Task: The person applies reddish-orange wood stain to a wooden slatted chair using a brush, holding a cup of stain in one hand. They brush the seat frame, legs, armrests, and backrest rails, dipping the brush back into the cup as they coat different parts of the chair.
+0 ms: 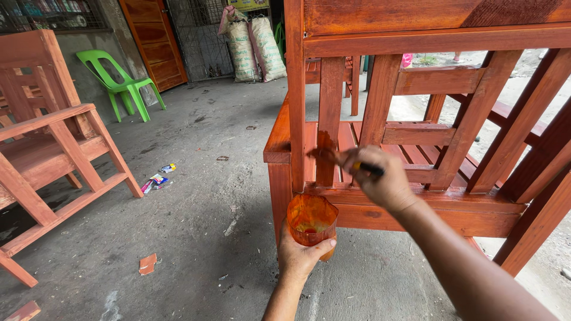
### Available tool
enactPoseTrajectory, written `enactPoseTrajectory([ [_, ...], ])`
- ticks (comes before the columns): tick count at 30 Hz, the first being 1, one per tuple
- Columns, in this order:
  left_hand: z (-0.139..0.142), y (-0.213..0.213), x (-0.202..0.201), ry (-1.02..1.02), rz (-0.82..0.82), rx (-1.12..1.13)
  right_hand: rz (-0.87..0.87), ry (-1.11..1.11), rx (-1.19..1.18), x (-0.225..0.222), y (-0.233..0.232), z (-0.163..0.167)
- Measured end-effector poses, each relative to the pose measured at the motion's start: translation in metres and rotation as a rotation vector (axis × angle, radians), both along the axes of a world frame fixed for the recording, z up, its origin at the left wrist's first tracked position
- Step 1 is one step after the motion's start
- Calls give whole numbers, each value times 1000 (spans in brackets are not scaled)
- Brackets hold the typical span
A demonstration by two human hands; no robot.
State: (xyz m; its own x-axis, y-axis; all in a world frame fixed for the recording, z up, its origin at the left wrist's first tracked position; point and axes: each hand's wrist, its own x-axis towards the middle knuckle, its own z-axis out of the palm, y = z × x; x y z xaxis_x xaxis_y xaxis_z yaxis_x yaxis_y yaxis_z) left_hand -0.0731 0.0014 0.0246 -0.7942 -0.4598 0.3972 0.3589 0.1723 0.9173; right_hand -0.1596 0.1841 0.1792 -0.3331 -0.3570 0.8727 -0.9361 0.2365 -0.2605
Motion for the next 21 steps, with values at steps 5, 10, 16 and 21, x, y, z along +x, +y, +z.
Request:
enactPoseTrajectory([
  [5,-2,-4,-6,31,18,6,-151,-190,155,-10,15,51],
  [10,-5,-8,-6,49,-23,57,-31,-277,235,-10,0,15],
  [16,-5,-7,-2,-2,21,9,-79,-100,336,-13,-17,-38],
  [21,-2,-1,0,19,-1,19,-84,-149,342,-9,-14,-41],
])
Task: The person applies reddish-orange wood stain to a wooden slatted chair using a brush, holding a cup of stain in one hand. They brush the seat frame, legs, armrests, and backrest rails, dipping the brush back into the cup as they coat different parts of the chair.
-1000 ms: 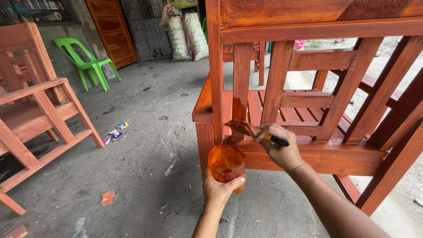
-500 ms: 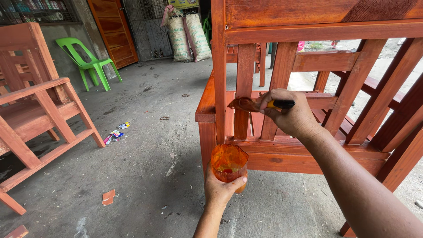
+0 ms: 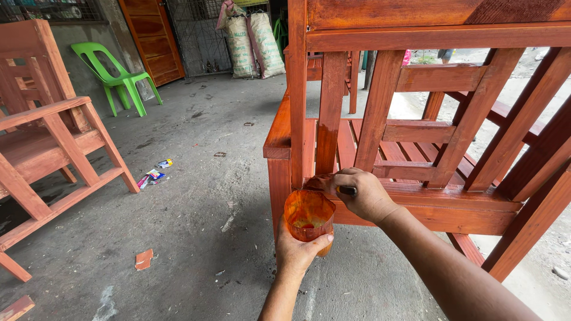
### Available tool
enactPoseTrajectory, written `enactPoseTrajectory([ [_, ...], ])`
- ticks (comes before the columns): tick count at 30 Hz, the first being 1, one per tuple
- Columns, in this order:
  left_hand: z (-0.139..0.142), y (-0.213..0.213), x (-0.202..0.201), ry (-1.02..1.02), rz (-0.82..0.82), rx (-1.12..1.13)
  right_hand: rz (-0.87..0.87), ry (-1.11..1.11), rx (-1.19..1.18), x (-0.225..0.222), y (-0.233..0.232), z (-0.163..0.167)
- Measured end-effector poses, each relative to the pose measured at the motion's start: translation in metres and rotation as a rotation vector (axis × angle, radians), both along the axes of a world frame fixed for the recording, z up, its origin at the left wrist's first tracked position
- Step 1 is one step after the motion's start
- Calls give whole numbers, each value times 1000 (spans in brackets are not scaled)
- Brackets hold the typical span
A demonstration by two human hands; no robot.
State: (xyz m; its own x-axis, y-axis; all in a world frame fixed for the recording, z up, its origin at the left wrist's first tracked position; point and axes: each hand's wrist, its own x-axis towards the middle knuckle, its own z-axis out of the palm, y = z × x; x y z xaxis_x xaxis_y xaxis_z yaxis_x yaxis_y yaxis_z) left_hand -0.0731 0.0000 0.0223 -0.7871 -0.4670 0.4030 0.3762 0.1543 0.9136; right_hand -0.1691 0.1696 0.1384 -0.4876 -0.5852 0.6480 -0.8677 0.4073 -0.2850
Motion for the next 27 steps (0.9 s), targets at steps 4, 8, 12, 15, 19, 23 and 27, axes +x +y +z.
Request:
enactPoseTrajectory([
  [4,3,-9,5,-29,62,-60,-54,-102,-36,12,11,1],
  [8,2,-25,11,-60,102,-23,-228,-118,-32,20,8,9],
  [12,0,-33,10,53,59,-2,-314,-335,-376,28,-17,23],
  [15,-3,-36,10,25,58,12,-275,-456,-618,37,-43,24],
  [19,-6,-45,12,53,56,34,-204,-337,-738,40,-65,6],
  [23,-7,-59,16,76,83,-4,-235,-20,-786,20,-82,-18],
  [27,-8,-65,20,61,88,14,-292,-159,-822,4,-106,-40],
])
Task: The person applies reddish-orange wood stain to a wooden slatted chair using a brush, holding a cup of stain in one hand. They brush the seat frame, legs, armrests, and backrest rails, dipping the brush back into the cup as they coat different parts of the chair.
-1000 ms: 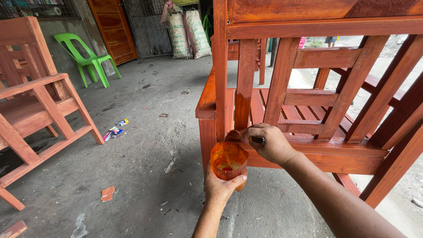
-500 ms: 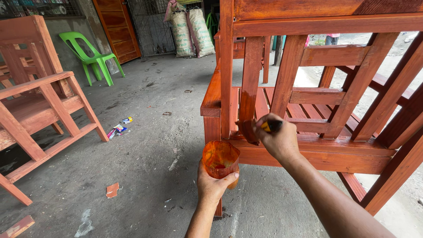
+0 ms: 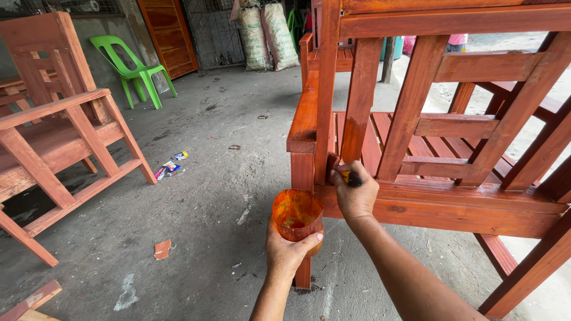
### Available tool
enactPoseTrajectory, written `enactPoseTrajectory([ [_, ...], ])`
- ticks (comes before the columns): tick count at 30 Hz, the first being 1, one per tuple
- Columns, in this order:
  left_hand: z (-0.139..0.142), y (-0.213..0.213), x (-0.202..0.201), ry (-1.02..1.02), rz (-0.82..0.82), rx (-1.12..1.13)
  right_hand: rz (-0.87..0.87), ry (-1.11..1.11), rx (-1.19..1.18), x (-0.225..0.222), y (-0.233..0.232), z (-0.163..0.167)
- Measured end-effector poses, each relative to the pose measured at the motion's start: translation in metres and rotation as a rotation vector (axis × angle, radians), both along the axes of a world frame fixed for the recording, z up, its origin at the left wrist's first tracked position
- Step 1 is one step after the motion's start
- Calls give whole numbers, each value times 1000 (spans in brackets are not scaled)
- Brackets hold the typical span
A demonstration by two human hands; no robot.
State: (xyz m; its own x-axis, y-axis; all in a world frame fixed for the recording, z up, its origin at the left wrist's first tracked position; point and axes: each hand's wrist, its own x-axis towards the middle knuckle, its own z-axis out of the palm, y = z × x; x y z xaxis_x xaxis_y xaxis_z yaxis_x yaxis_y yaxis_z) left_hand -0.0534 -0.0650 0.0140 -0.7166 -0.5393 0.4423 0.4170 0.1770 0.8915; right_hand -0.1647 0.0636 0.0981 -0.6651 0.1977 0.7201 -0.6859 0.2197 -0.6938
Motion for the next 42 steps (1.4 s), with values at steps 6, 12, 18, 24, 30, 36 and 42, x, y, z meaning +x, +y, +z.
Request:
enactPoseTrajectory([
  [6,3,-5,9,-99,-10,40,63,-319,20,-4,-3,17],
  [12,10,-2,9,-92,-33,37,73,-396,38,13,10,29],
  [18,8,-4,6,-57,-55,48,5,-95,-39,11,-8,12],
  [24,2,-4,6,-34,-25,23,52,-375,46,8,5,19],
  [30,5,7,-1,-13,-39,14,121,-349,-96,34,25,7],
  [36,9,7,2,-41,-51,66,218,-520,-272,37,61,0],
  [42,11,8,0,-22,-42,37,327,-498,-622,23,40,-14],
])
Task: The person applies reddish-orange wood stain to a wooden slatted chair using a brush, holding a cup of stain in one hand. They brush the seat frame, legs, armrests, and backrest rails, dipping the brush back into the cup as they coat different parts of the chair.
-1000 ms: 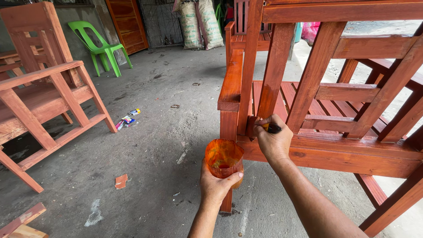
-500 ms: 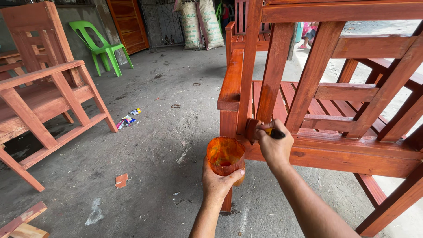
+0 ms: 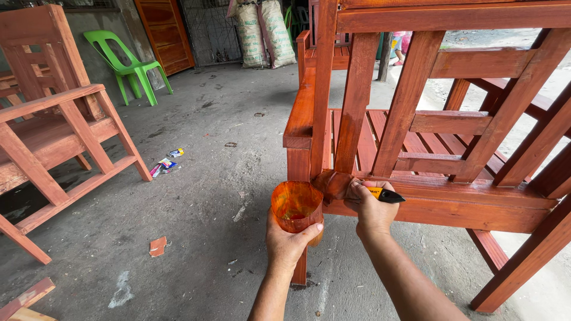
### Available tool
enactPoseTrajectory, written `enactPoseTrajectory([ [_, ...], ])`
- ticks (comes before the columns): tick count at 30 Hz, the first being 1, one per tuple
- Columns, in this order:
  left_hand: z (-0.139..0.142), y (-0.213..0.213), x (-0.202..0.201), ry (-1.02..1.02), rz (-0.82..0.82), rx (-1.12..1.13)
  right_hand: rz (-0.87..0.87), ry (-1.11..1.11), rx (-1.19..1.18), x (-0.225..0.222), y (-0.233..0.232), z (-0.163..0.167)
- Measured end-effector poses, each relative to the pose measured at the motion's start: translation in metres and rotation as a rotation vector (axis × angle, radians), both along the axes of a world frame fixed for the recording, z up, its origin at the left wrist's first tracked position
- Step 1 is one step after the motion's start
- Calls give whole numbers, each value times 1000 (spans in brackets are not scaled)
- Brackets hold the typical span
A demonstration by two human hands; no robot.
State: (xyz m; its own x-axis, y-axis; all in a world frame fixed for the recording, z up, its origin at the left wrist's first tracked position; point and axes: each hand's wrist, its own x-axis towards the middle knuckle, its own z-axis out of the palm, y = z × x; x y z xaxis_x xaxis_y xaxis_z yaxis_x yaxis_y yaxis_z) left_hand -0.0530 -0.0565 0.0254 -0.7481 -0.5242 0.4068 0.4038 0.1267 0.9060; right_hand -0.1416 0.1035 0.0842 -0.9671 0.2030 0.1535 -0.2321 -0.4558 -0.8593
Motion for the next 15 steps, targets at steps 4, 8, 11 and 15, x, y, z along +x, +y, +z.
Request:
enactPoseTrajectory([
  [4,2,0,-1,35,-4,-22,76,0,53,-11,3,-3],
  [8,2,3,0,18,-8,26,-24,31,164,-5,8,-2],
  [11,2,4,2,-32,12,18,9,112,318,3,7,4],
  [15,3,3,2,51,-22,38,-17,127,457,2,10,27],
])
